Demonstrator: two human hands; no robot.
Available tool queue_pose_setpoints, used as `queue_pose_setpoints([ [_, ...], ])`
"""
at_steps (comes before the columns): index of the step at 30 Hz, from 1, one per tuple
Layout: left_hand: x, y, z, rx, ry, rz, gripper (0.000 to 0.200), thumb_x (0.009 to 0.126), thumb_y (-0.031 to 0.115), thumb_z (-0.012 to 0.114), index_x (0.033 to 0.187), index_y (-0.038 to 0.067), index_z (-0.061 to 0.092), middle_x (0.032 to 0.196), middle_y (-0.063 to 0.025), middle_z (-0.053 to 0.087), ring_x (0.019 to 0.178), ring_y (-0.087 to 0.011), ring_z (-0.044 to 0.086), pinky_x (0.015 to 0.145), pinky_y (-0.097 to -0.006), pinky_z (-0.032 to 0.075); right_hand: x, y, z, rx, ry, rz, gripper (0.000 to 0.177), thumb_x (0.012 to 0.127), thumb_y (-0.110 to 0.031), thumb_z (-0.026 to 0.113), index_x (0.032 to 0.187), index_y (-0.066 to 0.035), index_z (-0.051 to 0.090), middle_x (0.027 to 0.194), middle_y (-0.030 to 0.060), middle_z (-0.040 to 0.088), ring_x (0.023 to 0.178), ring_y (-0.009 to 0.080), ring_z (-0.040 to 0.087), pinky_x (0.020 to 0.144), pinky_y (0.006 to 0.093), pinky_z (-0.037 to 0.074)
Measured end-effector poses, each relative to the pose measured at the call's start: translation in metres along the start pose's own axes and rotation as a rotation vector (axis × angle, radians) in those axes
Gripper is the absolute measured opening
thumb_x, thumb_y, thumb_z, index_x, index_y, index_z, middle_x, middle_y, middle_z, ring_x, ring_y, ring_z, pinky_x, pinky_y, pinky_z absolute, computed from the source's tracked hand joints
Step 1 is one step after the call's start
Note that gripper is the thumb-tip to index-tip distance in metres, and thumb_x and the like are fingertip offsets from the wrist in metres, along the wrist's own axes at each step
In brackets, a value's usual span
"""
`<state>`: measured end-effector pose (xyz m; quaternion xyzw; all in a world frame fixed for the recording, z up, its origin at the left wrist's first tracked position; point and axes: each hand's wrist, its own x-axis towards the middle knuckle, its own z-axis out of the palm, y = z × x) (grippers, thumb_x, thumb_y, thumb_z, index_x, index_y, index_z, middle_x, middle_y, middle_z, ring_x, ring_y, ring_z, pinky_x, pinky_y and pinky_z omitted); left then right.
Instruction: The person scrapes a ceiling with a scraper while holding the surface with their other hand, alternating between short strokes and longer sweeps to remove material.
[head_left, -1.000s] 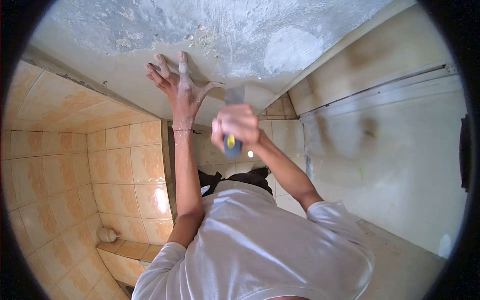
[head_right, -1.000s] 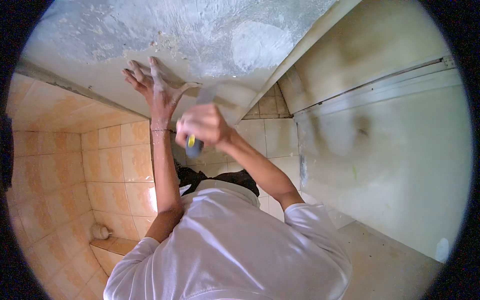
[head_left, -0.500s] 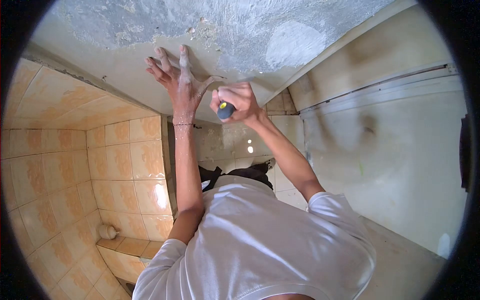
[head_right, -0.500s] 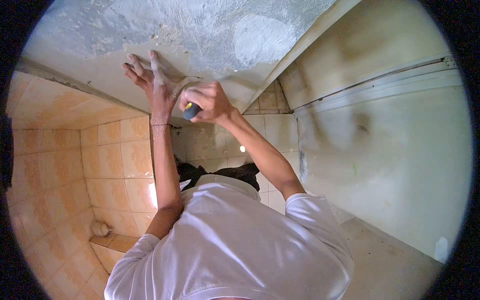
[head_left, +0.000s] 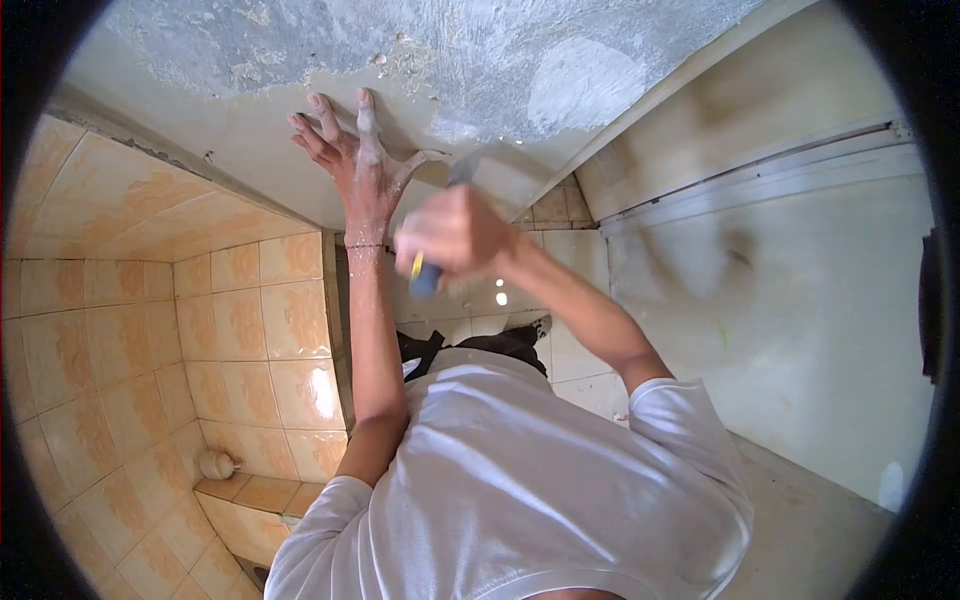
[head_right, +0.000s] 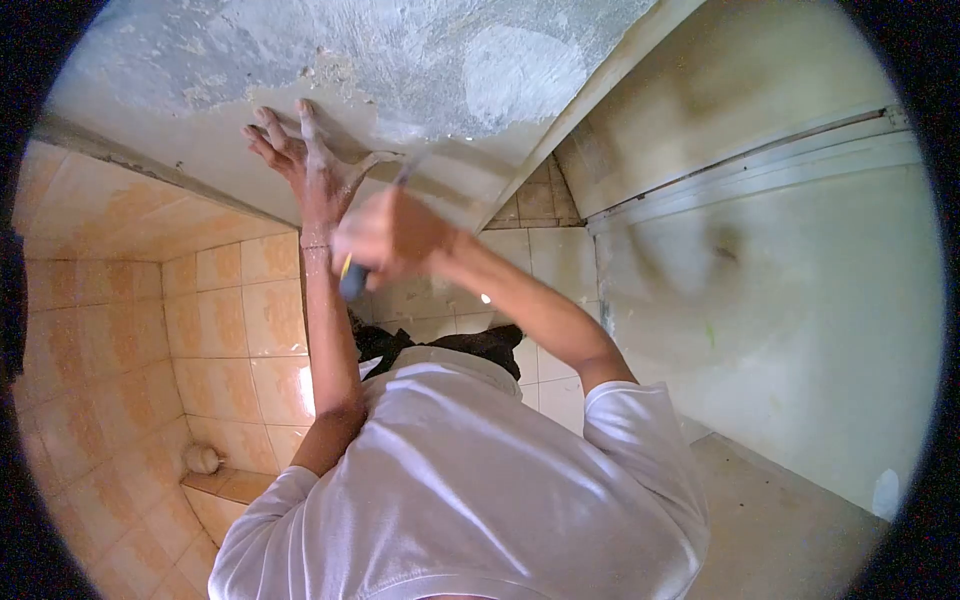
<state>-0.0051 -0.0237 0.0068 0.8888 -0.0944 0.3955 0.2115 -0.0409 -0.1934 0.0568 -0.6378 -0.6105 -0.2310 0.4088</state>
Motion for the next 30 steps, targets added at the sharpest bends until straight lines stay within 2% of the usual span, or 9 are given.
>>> queue_pose_setpoints([
  [4, 0.0, 0.001, 0.0, 0.001, -0.008, -0.003, 0.118, 0.063, 0.062, 0.087, 0.16, 0.023, 0.033, 0.169, -0.0225, -0.002, 0.15, -0.0528, -0.013, 0.118, -0.0721, 0.0, -0.027, 0.019, 0.011, -0.044, -0.153, 0.191, 0.019, 0.083, -0.022, 0.073, 0.074, -0.014, 0.058, 0.061, -0.0026, 0.055, 0.054, 0.0145, 0.061, 0.046, 0.0308, 0.048],
  [8, 0.0, 0.001, 0.002, -0.017, 0.008, -0.011, 0.119, 0.061, 0.061, 0.088, 0.16, 0.023, 0.033, 0.169, -0.0216, -0.001, 0.15, -0.0533, -0.013, 0.118, -0.0728, 0.001, -0.008, -0.002, 0.013, -0.075, -0.231, -0.042, 0.015, 0.075, -0.018, 0.075, 0.076, -0.015, 0.06, 0.06, -0.0017, 0.056, 0.049, 0.0142, 0.058, 0.044, 0.033, 0.048],
  [11, 0.0, 0.002, -0.001, -0.011, 0.005, -0.004, 0.119, 0.061, 0.062, 0.087, 0.16, 0.023, 0.033, 0.169, -0.0212, -0.001, 0.15, -0.0534, -0.012, 0.118, -0.0731, 0.002, -0.027, 0.034, 0.003, -0.17, -0.377, 0.181, 0.017, 0.073, -0.018, 0.073, 0.075, -0.013, 0.058, 0.061, 0.0, 0.059, 0.05, 0.0169, 0.062, 0.045, 0.0345, 0.051],
  [13, 0.001, 0.002, 0.0, -0.009, -0.002, -0.006, 0.119, 0.061, 0.063, 0.086, 0.16, 0.024, 0.033, 0.169, -0.0211, -0.001, 0.15, -0.0534, -0.012, 0.118, -0.0732, 0.002, -0.022, 0.018, 0.01, -0.102, -0.386, 0.152, 0.017, 0.072, -0.018, 0.074, 0.075, -0.013, 0.058, 0.062, 0.0, 0.06, 0.051, 0.017, 0.063, 0.046, 0.0344, 0.052],
  [15, 0.002, 0.002, 0.001, 0.094, -0.011, 0.005, 0.129, 0.059, 0.07, 0.086, 0.161, 0.015, 0.027, 0.166, -0.0289, -0.003, 0.149, -0.0574, -0.009, 0.119, -0.0714, 0.002, -0.005, -0.003, 0.017, 0.035, -0.316, 0.036, 0.018, 0.07, -0.017, 0.076, 0.075, -0.013, 0.059, 0.062, -0.0008, 0.061, 0.051, 0.0167, 0.064, 0.046, 0.0344, 0.053],
  [22, 0.002, -0.002, 0.003, 0.109, -0.009, 0.03, 0.128, 0.06, 0.068, 0.087, 0.161, 0.015, 0.029, 0.166, -0.0287, -0.002, 0.149, -0.057, -0.009, 0.119, -0.0712, 0.003, -0.018, 0.022, 0.009, -0.022, -0.309, 0.126, 0.014, 0.07, -0.014, 0.074, 0.074, -0.015, 0.06, 0.062, -0.0033, 0.063, 0.053, 0.015, 0.066, 0.045, 0.0322, 0.051],
  [24, 0.002, 0.001, 0.006, 0.03, 0.036, -0.002, 0.117, 0.064, 0.069, 0.081, 0.16, 0.025, 0.032, 0.169, -0.0207, -0.002, 0.15, -0.0531, -0.012, 0.119, -0.0721, 0.001, -0.009, 0.007, 0.013, 0.055, -0.356, 0.155, 0.012, 0.07, -0.013, 0.072, 0.074, -0.015, 0.06, 0.063, -0.0025, 0.064, 0.051, 0.0159, 0.064, 0.044, 0.0322, 0.05],
  [26, 0.0, -0.001, 0.005, 0.026, 0.02, 0.002, 0.117, 0.064, 0.07, 0.081, 0.16, 0.025, 0.032, 0.169, -0.0209, -0.002, 0.15, -0.0529, -0.012, 0.119, -0.0722, 0.001, 0.002, -0.001, 0.012, 0.118, -0.24, 0.046, 0.011, 0.071, -0.012, 0.07, 0.074, -0.015, 0.06, 0.062, -0.0019, 0.064, 0.048, 0.0164, 0.063, 0.043, 0.0321, 0.049],
  [30, 0.001, 0.0, 0.004, 0.029, 0.019, 0.0, 0.117, 0.064, 0.071, 0.08, 0.16, 0.024, 0.032, 0.169, -0.021, -0.002, 0.15, -0.0528, -0.013, 0.118, -0.0727, 0.0, -0.016, 0.037, -0.008, -0.013, -0.248, 0.244, 0.009, 0.071, -0.013, 0.07, 0.076, -0.015, 0.062, 0.061, -0.0021, 0.064, 0.047, 0.0169, 0.062, 0.043, 0.034, 0.049],
])
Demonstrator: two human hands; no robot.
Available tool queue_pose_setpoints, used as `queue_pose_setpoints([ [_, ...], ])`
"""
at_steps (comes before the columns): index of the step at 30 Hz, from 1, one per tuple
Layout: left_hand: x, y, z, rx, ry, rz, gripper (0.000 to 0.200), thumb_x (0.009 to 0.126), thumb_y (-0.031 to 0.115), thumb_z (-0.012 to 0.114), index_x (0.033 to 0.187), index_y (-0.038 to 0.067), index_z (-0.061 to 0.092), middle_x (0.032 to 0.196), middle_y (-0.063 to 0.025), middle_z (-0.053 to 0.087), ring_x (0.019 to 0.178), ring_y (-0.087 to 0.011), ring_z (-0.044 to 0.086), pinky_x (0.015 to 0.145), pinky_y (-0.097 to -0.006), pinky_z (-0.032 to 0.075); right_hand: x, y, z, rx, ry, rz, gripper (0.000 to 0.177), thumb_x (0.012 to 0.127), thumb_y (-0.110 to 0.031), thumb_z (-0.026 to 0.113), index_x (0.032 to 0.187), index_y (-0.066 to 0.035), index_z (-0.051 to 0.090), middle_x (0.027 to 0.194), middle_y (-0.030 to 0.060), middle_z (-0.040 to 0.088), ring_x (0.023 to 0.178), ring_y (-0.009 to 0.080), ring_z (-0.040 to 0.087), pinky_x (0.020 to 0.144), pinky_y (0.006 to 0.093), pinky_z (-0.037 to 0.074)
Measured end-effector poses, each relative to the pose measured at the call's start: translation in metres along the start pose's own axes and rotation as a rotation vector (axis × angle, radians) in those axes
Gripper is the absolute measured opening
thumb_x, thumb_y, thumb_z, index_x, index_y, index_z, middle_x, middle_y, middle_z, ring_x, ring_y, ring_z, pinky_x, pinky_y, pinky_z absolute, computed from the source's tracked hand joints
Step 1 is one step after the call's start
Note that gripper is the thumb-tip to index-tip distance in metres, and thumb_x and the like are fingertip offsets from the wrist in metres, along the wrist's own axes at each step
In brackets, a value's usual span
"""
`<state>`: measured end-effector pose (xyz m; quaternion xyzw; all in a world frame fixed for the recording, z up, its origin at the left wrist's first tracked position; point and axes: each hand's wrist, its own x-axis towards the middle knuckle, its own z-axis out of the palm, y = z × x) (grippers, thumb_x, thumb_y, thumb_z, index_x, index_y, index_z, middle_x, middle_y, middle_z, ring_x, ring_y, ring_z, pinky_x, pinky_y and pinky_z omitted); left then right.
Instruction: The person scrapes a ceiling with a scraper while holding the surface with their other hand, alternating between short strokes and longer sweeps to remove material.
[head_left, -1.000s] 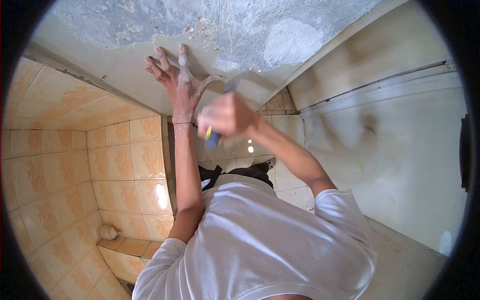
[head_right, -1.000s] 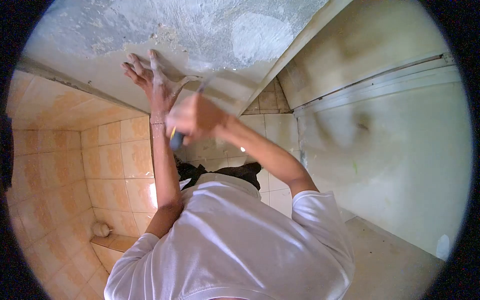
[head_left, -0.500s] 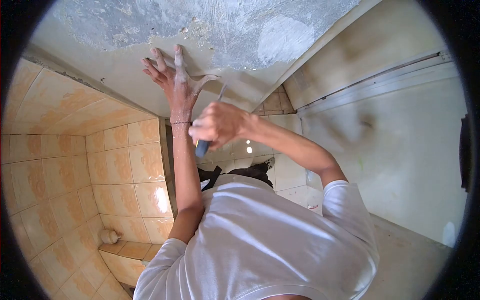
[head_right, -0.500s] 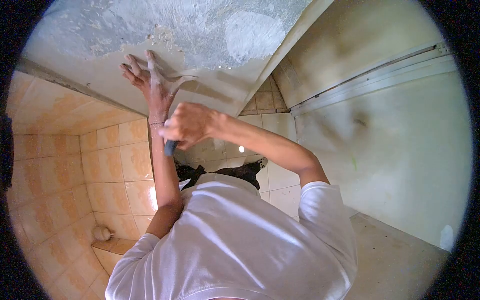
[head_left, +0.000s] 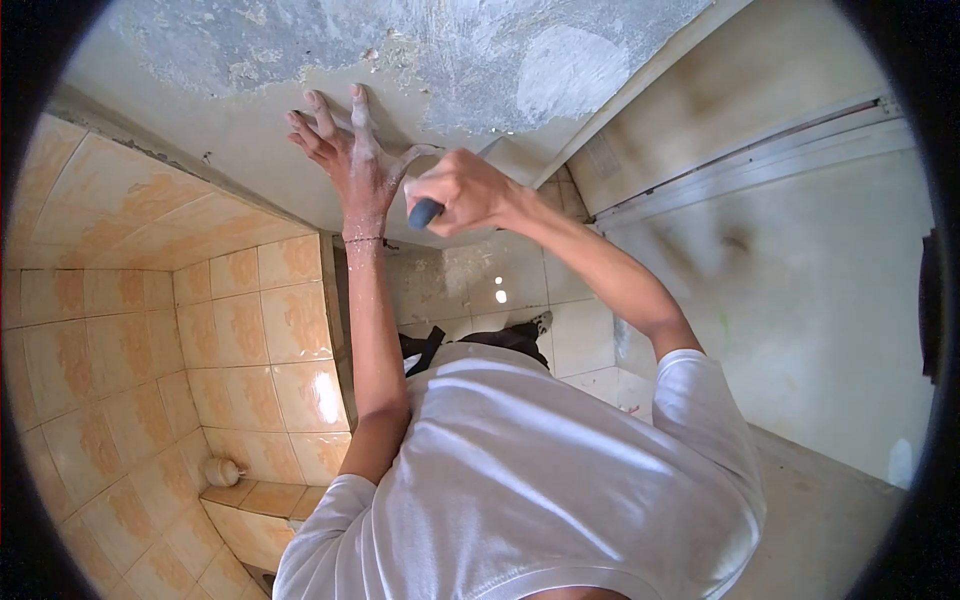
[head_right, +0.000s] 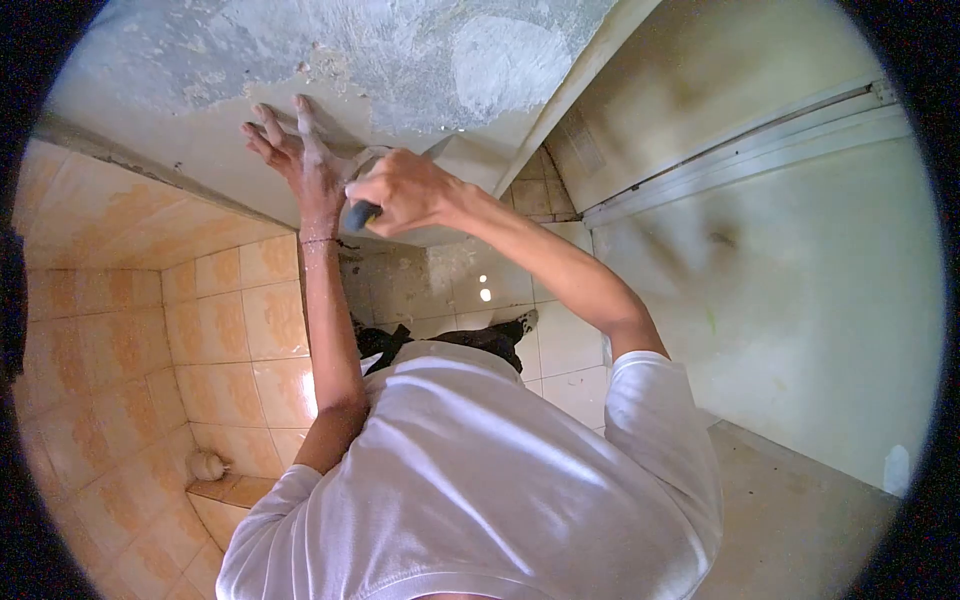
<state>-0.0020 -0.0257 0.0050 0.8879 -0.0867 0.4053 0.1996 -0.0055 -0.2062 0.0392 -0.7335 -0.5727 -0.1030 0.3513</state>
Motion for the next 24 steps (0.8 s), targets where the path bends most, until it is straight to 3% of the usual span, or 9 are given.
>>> queue_pose_setpoints([
  [2, 0.0, -0.001, -0.001, -0.01, 0.002, 0.001, 0.117, 0.064, 0.071, 0.08, 0.16, 0.024, 0.032, 0.169, -0.0207, -0.002, 0.151, -0.0528, -0.013, 0.118, -0.0726, 0.001, -0.005, -0.011, 0.012, 0.091, -0.005, 0.004, 0.009, 0.071, -0.012, 0.07, 0.074, -0.015, 0.062, 0.06, -0.0016, 0.063, 0.047, 0.0179, 0.061, 0.045, 0.0341, 0.049],
  [5, -0.001, 0.0, -0.002, -0.017, -0.007, -0.002, 0.117, 0.064, 0.071, 0.08, 0.16, 0.025, 0.032, 0.169, -0.0202, -0.002, 0.151, -0.0527, -0.013, 0.118, -0.0725, 0.001, 0.015, -0.04, 0.0, 0.101, 0.012, -0.2, 0.007, 0.071, -0.011, 0.069, 0.07, -0.014, 0.063, 0.057, -0.0016, 0.063, 0.048, 0.0136, 0.063, 0.043, 0.0308, 0.048],
  [9, -0.001, -0.004, 0.003, 0.039, -0.026, -0.019, 0.118, 0.063, 0.07, 0.081, 0.16, 0.026, 0.032, 0.169, -0.0204, -0.002, 0.151, -0.0528, -0.012, 0.119, -0.0724, 0.001, -0.002, 0.007, 0.001, 0.029, -0.06, 0.05, 0.007, 0.071, -0.012, 0.069, 0.074, -0.015, 0.063, 0.063, -0.0014, 0.066, 0.052, 0.0167, 0.065, 0.044, 0.033, 0.049],
  [13, 0.0, 0.001, -0.003, -0.017, -0.003, -0.008, 0.119, 0.061, 0.069, 0.083, 0.16, 0.026, 0.033, 0.169, -0.0204, -0.001, 0.151, -0.0528, -0.011, 0.119, -0.0722, 0.002, 0.011, -0.049, 0.007, 0.205, 0.0, -0.164, 0.01, 0.07, -0.008, 0.068, 0.075, -0.015, 0.063, 0.062, -0.0015, 0.065, 0.051, 0.017, 0.064, 0.045, 0.0326, 0.05],
  [16, -0.001, 0.001, -0.002, -0.016, -0.009, 0.008, 0.119, 0.061, 0.068, 0.084, 0.16, 0.026, 0.033, 0.169, -0.02, -0.001, 0.15, -0.0529, -0.011, 0.119, -0.072, 0.002, 0.008, -0.025, 0.003, 0.16, 0.058, -0.144, 0.01, 0.07, -0.008, 0.068, 0.074, -0.016, 0.063, 0.062, -0.0015, 0.065, 0.052, 0.0166, 0.065, 0.046, 0.0326, 0.051],
  [17, -0.001, 0.0, -0.001, 0.005, -0.012, -0.001, 0.12, 0.061, 0.067, 0.085, 0.16, 0.025, 0.033, 0.169, -0.0201, -0.001, 0.15, -0.053, -0.011, 0.119, -0.072, 0.002, -0.001, -0.001, 0.004, 0.148, -0.011, -0.015, 0.009, 0.071, -0.009, 0.068, 0.074, -0.016, 0.064, 0.062, -0.0013, 0.064, 0.052, 0.016, 0.065, 0.047, 0.0327, 0.052],
  [24, 0.0, 0.002, -0.004, -0.011, -0.013, 0.004, 0.12, 0.062, 0.066, 0.085, 0.16, 0.024, 0.032, 0.169, -0.0215, -0.001, 0.15, -0.0541, -0.011, 0.119, -0.0721, 0.001, 0.008, -0.047, 0.008, 0.124, 0.009, -0.184, 0.009, 0.071, -0.01, 0.069, 0.073, -0.016, 0.063, 0.061, -0.0022, 0.064, 0.05, 0.0148, 0.063, 0.044, 0.0317, 0.05],
])
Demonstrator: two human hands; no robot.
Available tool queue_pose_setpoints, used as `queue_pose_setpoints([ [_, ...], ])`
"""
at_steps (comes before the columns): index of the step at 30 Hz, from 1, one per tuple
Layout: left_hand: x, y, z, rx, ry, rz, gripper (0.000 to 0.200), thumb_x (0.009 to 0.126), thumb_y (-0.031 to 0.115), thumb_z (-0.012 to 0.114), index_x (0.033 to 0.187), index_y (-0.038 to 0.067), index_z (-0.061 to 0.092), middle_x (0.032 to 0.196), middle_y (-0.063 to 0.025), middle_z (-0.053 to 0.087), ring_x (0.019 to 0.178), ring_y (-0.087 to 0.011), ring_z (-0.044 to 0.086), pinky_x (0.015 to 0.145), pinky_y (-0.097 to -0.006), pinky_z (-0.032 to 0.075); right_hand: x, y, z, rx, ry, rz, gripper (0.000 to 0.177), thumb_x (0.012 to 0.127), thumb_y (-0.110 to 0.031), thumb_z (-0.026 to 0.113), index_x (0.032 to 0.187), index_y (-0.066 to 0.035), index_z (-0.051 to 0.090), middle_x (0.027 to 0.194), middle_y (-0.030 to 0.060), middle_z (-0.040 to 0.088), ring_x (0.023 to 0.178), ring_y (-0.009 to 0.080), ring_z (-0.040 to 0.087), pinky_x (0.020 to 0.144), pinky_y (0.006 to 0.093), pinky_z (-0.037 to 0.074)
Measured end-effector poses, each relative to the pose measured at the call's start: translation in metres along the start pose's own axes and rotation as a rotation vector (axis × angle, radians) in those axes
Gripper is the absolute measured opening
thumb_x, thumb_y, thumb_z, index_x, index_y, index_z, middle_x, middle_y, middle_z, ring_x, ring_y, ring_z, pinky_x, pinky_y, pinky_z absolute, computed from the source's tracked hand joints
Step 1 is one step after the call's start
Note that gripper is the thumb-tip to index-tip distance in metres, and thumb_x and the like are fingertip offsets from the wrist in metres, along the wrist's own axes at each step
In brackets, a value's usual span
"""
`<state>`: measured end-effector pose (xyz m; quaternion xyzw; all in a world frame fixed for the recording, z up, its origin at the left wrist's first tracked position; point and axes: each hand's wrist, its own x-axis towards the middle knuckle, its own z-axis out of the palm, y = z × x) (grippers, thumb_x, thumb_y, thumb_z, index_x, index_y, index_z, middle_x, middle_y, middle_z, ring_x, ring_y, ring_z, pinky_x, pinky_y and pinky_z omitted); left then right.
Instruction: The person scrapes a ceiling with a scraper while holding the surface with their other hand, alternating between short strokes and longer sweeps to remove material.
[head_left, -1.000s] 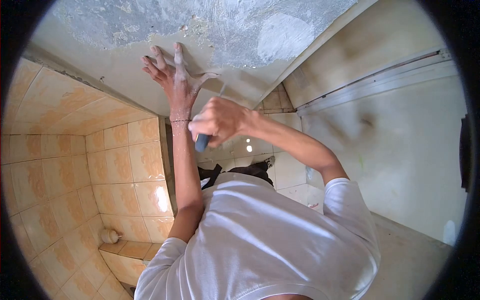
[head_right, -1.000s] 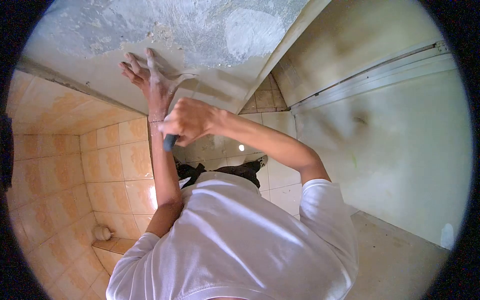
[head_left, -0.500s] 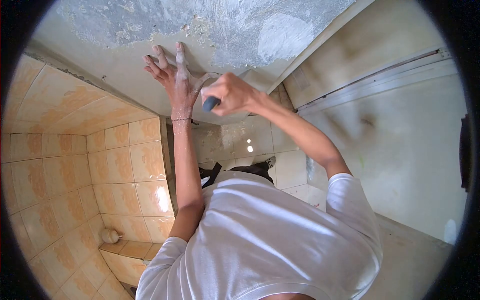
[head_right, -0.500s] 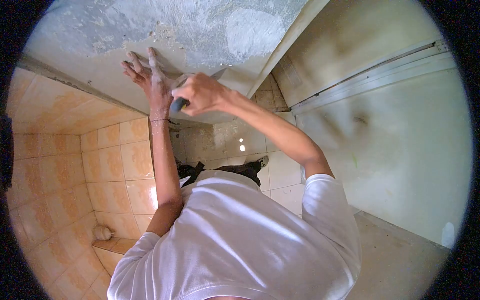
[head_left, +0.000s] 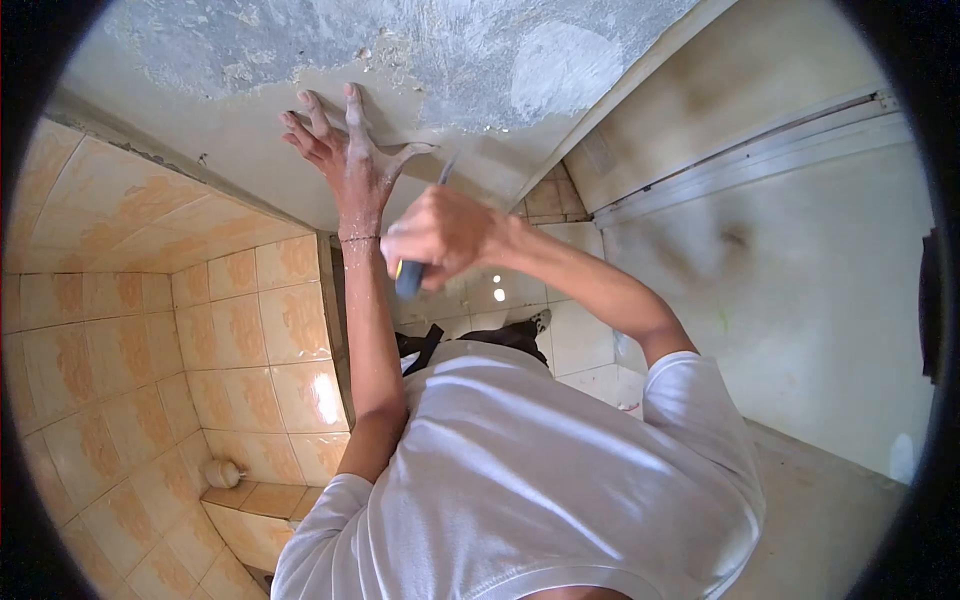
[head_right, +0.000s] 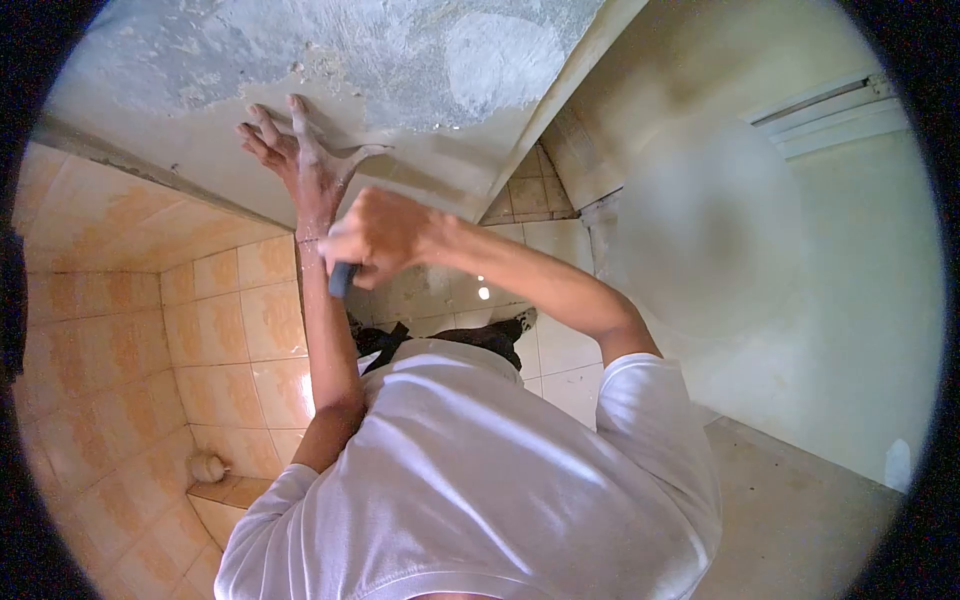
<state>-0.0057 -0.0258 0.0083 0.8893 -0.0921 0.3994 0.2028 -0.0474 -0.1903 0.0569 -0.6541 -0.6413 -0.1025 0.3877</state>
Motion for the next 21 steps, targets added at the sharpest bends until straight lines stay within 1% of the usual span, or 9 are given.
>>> queue_pose_setpoints([
  [4, 0.0, -0.002, 0.006, 0.015, 0.014, -0.011, 0.119, 0.063, 0.067, 0.084, 0.161, 0.024, 0.031, 0.169, -0.0214, -0.001, 0.15, -0.0543, -0.011, 0.119, -0.0721, 0.0, -0.023, 0.045, -0.002, -0.124, -0.027, 0.2, 0.01, 0.069, -0.01, 0.069, 0.075, -0.015, 0.063, 0.062, -0.002, 0.062, 0.049, 0.0163, 0.063, 0.044, 0.0332, 0.05],
  [6, 0.0, -0.002, 0.004, -0.004, 0.021, 0.0, 0.12, 0.062, 0.067, 0.085, 0.161, 0.025, 0.031, 0.169, -0.0206, -0.001, 0.15, -0.054, -0.011, 0.119, -0.0721, 0.001, -0.019, 0.026, 0.006, -0.103, -0.048, 0.183, 0.01, 0.069, -0.01, 0.07, 0.074, -0.015, 0.063, 0.06, -0.0007, 0.062, 0.05, 0.0171, 0.063, 0.045, 0.0341, 0.049],
  [8, 0.001, 0.0, 0.002, -0.013, 0.023, -0.003, 0.121, 0.061, 0.067, 0.085, 0.161, 0.025, 0.031, 0.169, -0.0204, -0.001, 0.15, -0.0537, -0.011, 0.119, -0.0719, 0.0, -0.001, -0.003, 0.002, -0.023, 0.02, 0.009, 0.009, 0.07, -0.009, 0.07, 0.073, -0.013, 0.062, 0.058, 0.0007, 0.06, 0.048, 0.0175, 0.062, 0.045, 0.0351, 0.048],
  [10, 0.0, 0.001, 0.001, -0.027, 0.018, 0.001, 0.121, 0.061, 0.067, 0.085, 0.161, 0.025, 0.031, 0.169, -0.0201, -0.001, 0.15, -0.0533, -0.011, 0.119, -0.0717, 0.0, -0.007, 0.013, 0.0, 0.034, 0.038, 0.018, 0.008, 0.072, -0.009, 0.069, 0.071, -0.013, 0.062, 0.056, 0.0027, 0.06, 0.047, 0.0178, 0.062, 0.045, 0.0359, 0.047],
  [13, 0.001, 0.002, 0.0, -0.026, 0.001, -0.018, 0.119, 0.062, 0.068, 0.084, 0.16, 0.026, 0.031, 0.169, -0.0198, -0.002, 0.151, -0.0526, -0.012, 0.119, -0.0716, 0.0, -0.027, 0.046, -0.008, -0.132, 0.006, 0.31, 0.008, 0.073, -0.01, 0.068, 0.07, -0.014, 0.062, 0.057, 0.0033, 0.062, 0.048, 0.0176, 0.063, 0.046, 0.035, 0.048],
  [14, 0.0, 0.001, 0.001, -0.024, 0.003, -0.015, 0.119, 0.062, 0.067, 0.084, 0.161, 0.026, 0.031, 0.169, -0.02, -0.002, 0.151, -0.0526, -0.012, 0.119, -0.0716, 0.0, -0.032, 0.046, -0.003, -0.135, 0.004, 0.307, 0.008, 0.073, -0.01, 0.068, 0.07, -0.014, 0.062, 0.057, 0.0033, 0.062, 0.048, 0.0176, 0.063, 0.046, 0.035, 0.048],
  [17, 0.001, -0.001, 0.002, -0.009, 0.016, -0.006, 0.119, 0.062, 0.066, 0.085, 0.161, 0.026, 0.031, 0.169, -0.0204, -0.002, 0.15, -0.0527, -0.012, 0.119, -0.0718, 0.001, -0.012, 0.008, 0.005, 0.019, 0.096, 0.077, 0.008, 0.074, -0.009, 0.067, 0.072, -0.016, 0.063, 0.061, -0.0007, 0.065, 0.046, 0.014, 0.061, 0.043, 0.031, 0.048],
  [20, -0.002, -0.002, 0.002, -0.013, 0.006, 0.006, 0.12, 0.061, 0.065, 0.086, 0.161, 0.026, 0.031, 0.169, -0.0208, -0.003, 0.15, -0.0529, -0.012, 0.119, -0.072, 0.001, -0.018, 0.03, 0.002, -0.081, 0.062, 0.066, 0.008, 0.073, -0.01, 0.068, 0.075, -0.016, 0.063, 0.063, -0.0025, 0.065, 0.048, 0.0131, 0.061, 0.042, 0.0296, 0.049],
  [21, 0.0, -0.002, 0.003, -0.018, 0.007, -0.004, 0.12, 0.061, 0.065, 0.086, 0.161, 0.026, 0.031, 0.169, -0.0209, -0.003, 0.15, -0.0529, -0.012, 0.119, -0.072, 0.001, -0.021, 0.042, -0.003, -0.126, -0.024, 0.176, 0.01, 0.07, -0.01, 0.069, 0.076, -0.016, 0.063, 0.064, -0.0026, 0.064, 0.052, 0.0136, 0.064, 0.043, 0.031, 0.05],
])
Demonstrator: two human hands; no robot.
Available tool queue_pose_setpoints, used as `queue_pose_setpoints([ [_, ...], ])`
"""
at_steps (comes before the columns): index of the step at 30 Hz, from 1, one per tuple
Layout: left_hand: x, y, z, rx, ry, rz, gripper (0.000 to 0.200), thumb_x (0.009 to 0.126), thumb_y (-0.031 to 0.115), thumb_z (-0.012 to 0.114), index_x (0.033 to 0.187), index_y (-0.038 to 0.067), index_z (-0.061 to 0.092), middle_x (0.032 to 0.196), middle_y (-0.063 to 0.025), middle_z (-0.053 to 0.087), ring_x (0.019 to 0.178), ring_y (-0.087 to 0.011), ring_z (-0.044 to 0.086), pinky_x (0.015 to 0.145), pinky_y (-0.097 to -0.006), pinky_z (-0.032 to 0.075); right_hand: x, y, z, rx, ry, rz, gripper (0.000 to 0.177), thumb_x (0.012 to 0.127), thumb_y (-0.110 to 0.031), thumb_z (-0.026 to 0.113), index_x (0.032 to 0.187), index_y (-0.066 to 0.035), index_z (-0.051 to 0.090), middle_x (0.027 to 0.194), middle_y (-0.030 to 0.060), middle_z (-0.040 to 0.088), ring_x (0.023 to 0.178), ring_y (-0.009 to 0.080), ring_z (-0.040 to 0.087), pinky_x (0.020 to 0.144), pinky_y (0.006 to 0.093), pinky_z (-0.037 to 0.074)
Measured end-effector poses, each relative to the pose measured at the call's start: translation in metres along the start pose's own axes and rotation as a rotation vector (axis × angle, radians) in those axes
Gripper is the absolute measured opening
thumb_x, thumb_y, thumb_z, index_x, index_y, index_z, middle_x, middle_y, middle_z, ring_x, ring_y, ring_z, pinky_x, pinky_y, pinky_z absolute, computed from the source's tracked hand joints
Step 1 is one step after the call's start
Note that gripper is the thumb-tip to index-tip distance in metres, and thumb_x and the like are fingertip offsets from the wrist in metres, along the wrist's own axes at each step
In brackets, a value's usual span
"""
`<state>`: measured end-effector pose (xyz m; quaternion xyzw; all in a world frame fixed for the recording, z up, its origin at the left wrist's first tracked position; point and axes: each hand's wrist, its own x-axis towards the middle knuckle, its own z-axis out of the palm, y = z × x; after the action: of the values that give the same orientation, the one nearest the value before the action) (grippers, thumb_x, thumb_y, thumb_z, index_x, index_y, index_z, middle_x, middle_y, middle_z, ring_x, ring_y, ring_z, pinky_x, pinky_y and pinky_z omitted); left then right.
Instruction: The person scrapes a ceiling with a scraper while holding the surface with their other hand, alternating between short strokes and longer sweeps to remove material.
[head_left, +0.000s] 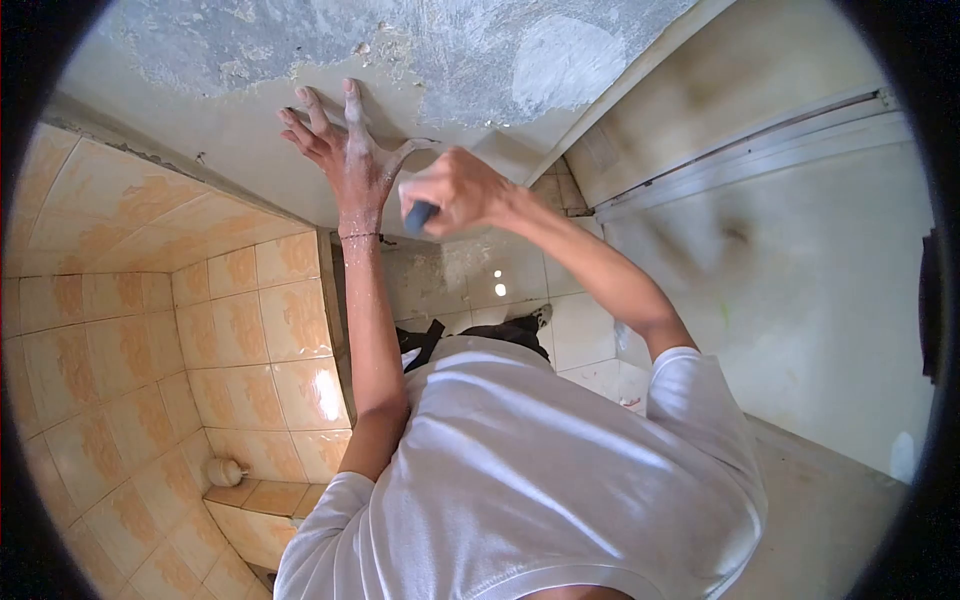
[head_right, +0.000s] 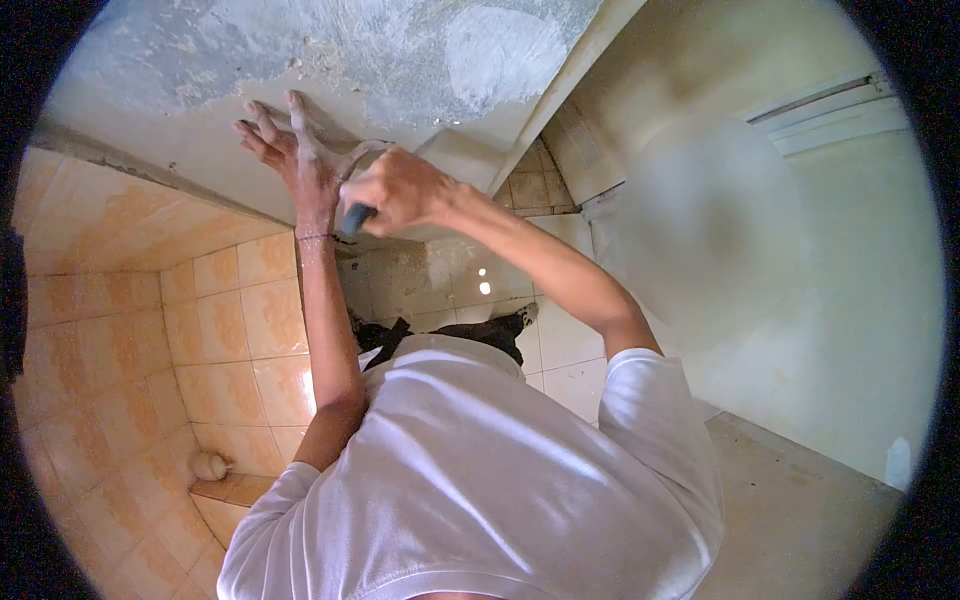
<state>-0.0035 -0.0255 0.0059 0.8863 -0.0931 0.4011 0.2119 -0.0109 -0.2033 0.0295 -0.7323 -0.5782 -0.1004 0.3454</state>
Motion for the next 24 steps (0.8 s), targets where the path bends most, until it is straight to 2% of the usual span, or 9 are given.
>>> queue_pose_setpoints([
  [5, 0.003, 0.001, 0.0, 0.012, 0.004, -0.009, 0.119, 0.062, 0.066, 0.085, 0.161, 0.026, 0.031, 0.169, -0.0205, -0.003, 0.15, -0.0529, -0.012, 0.119, -0.0721, 0.001, 0.004, -0.031, 0.006, 0.104, 0.013, -0.136, 0.012, 0.069, -0.012, 0.071, 0.074, -0.015, 0.061, 0.062, -0.0017, 0.062, 0.051, 0.0148, 0.063, 0.043, 0.0327, 0.05],
  [7, 0.0, 0.002, -0.001, 0.011, 0.004, -0.008, 0.12, 0.061, 0.066, 0.085, 0.161, 0.026, 0.031, 0.169, -0.0203, -0.003, 0.15, -0.0529, -0.012, 0.119, -0.072, 0.001, 0.009, -0.039, 0.004, 0.013, 0.038, -0.239, 0.012, 0.069, -0.012, 0.071, 0.075, -0.016, 0.062, 0.06, -0.0014, 0.06, 0.049, 0.0157, 0.062, 0.043, 0.0328, 0.05],
  [9, 0.0, -0.003, 0.0, 0.12, -0.024, 0.03, 0.129, 0.06, 0.071, 0.085, 0.161, 0.016, 0.027, 0.166, -0.0284, -0.002, 0.15, -0.0558, -0.009, 0.119, -0.0715, 0.002, 0.002, -0.013, -0.001, 0.028, 0.062, -0.229, 0.013, 0.07, -0.013, 0.072, 0.076, -0.015, 0.061, 0.062, -0.0017, 0.059, 0.049, 0.016, 0.061, 0.043, 0.0334, 0.05],
  [11, 0.001, -0.001, 0.0, 0.076, -0.006, 0.01, 0.125, 0.06, 0.07, 0.084, 0.161, 0.021, 0.03, 0.167, -0.0238, -0.002, 0.15, -0.0537, -0.011, 0.119, -0.0717, 0.002, -0.015, 0.012, 0.017, -0.105, -0.142, 0.003, 0.015, 0.071, -0.016, 0.074, 0.078, -0.015, 0.061, 0.064, -0.0015, 0.059, 0.051, 0.0165, 0.061, 0.043, 0.0329, 0.049],
  [12, 0.0, 0.001, -0.001, 0.026, 0.001, -0.008, 0.121, 0.06, 0.069, 0.084, 0.16, 0.026, 0.033, 0.169, -0.0192, -0.001, 0.151, -0.0516, -0.012, 0.119, -0.072, 0.001, -0.016, 0.004, 0.022, -0.081, -0.089, -0.037, 0.014, 0.073, -0.016, 0.074, 0.077, -0.016, 0.06, 0.062, -0.0028, 0.057, 0.047, 0.016, 0.059, 0.041, 0.0322, 0.045],
  [16, 0.0, 0.002, -0.002, 0.02, 0.006, -0.003, 0.12, 0.06, 0.069, 0.083, 0.16, 0.026, 0.033, 0.169, -0.0191, -0.001, 0.151, -0.0509, -0.012, 0.119, -0.0723, 0.001, 0.008, -0.04, 0.0, 0.013, 0.056, -0.243, 0.008, 0.073, -0.012, 0.069, 0.076, -0.015, 0.062, 0.056, -0.0007, 0.058, 0.045, 0.017, 0.059, 0.042, 0.0347, 0.045],
  [17, 0.001, 0.001, -0.001, 0.02, 0.008, -0.002, 0.12, 0.06, 0.069, 0.083, 0.16, 0.026, 0.033, 0.169, -0.0191, -0.001, 0.151, -0.0509, -0.012, 0.119, -0.0723, 0.002, 0.005, -0.031, -0.002, 0.011, 0.058, -0.241, 0.008, 0.073, -0.012, 0.069, 0.076, -0.015, 0.062, 0.056, -0.0007, 0.058, 0.045, 0.017, 0.059, 0.042, 0.0347, 0.045],
  [20, 0.0, 0.002, -0.001, 0.021, -0.002, -0.008, 0.12, 0.06, 0.07, 0.083, 0.16, 0.026, 0.033, 0.169, -0.0192, -0.002, 0.151, -0.0509, -0.012, 0.119, -0.0723, 0.002, -0.008, 0.005, -0.003, -0.063, 0.056, -0.003, 0.005, 0.073, -0.014, 0.068, 0.074, -0.014, 0.063, 0.056, -0.0001, 0.058, 0.049, 0.0162, 0.062, 0.044, 0.0335, 0.048],
  [24, 0.001, 0.003, -0.002, 0.013, 0.003, -0.006, 0.12, 0.061, 0.069, 0.083, 0.16, 0.025, 0.033, 0.169, -0.0196, -0.002, 0.151, -0.0507, -0.012, 0.119, -0.0721, 0.002, 0.005, -0.03, -0.005, 0.089, 0.091, -0.1, 0.006, 0.072, -0.01, 0.067, 0.072, -0.013, 0.062, 0.058, -0.0001, 0.061, 0.047, 0.0159, 0.062, 0.042, 0.0332, 0.047],
])
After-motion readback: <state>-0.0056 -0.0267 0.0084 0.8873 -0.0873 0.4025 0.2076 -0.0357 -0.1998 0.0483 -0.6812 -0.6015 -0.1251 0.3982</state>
